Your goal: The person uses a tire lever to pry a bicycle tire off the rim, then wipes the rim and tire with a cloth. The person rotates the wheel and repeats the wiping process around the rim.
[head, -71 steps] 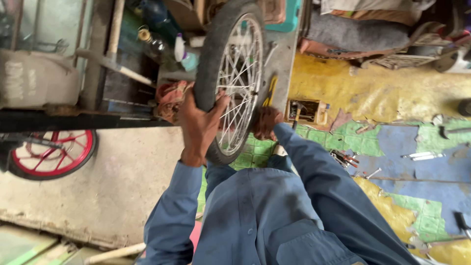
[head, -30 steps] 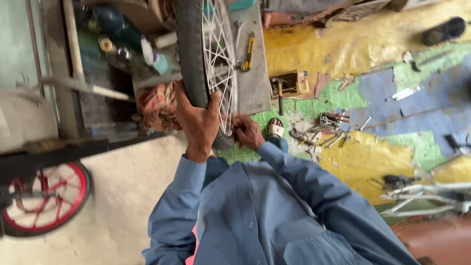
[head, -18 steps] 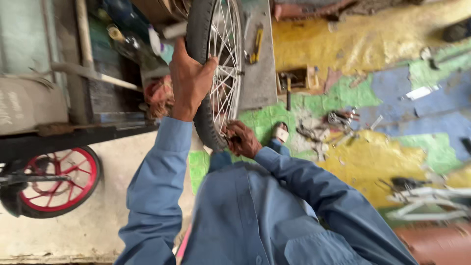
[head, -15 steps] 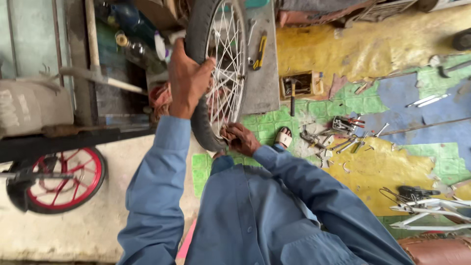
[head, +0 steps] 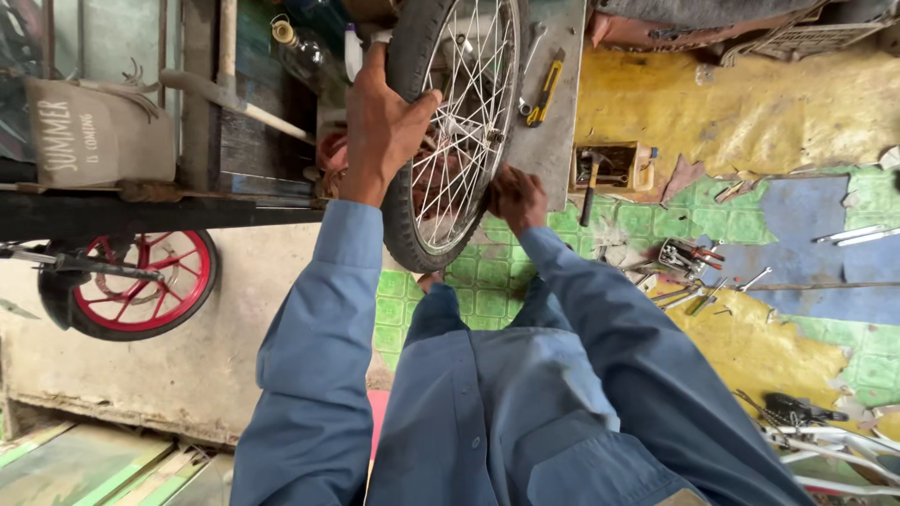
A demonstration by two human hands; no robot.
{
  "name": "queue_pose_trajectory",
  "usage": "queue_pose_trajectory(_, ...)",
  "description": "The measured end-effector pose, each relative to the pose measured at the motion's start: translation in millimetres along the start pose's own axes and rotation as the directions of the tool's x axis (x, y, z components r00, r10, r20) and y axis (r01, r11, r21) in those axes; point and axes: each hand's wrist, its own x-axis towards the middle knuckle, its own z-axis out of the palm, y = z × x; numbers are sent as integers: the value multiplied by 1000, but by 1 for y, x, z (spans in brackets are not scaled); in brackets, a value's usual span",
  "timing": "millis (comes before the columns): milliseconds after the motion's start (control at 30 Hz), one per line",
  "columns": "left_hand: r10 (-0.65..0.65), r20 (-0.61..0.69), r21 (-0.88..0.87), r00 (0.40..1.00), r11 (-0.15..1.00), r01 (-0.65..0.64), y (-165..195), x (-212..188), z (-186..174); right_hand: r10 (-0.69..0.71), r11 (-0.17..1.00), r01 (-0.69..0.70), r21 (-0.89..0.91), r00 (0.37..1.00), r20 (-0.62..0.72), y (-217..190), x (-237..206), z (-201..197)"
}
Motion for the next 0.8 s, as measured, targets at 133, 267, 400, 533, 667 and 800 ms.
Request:
queue_pose_trajectory(133,94,-72,63,993,994,-89,-9,6,10,-111,994,109,-33,991,-78,-33,-2,27)
queue_pose_trajectory(267,29,-75,100,997,995,-22,-9,7,10,-146,981,137,139,987,62,-56,-43,16)
queue_pose_trajectory(400,-25,-55,76,998,997,29,-3,7,11,150,867,-324,378,894,423,-34,-37,-13)
queue_pose_trajectory(533,-44,-44,85,998,995,48,0,7,15,65,998,-65,8,998,26,-14,3,6)
queue_pose_trajectory(667,-24,-98,172,995,984,40,-5,9,19,502,863,-474,-172,840,205,-36,-4,36)
queue_pose_trajectory(800,-7,-147,143,989,989,28,-14,8,19,198,950,-253,185,942,270,-55,-43,22)
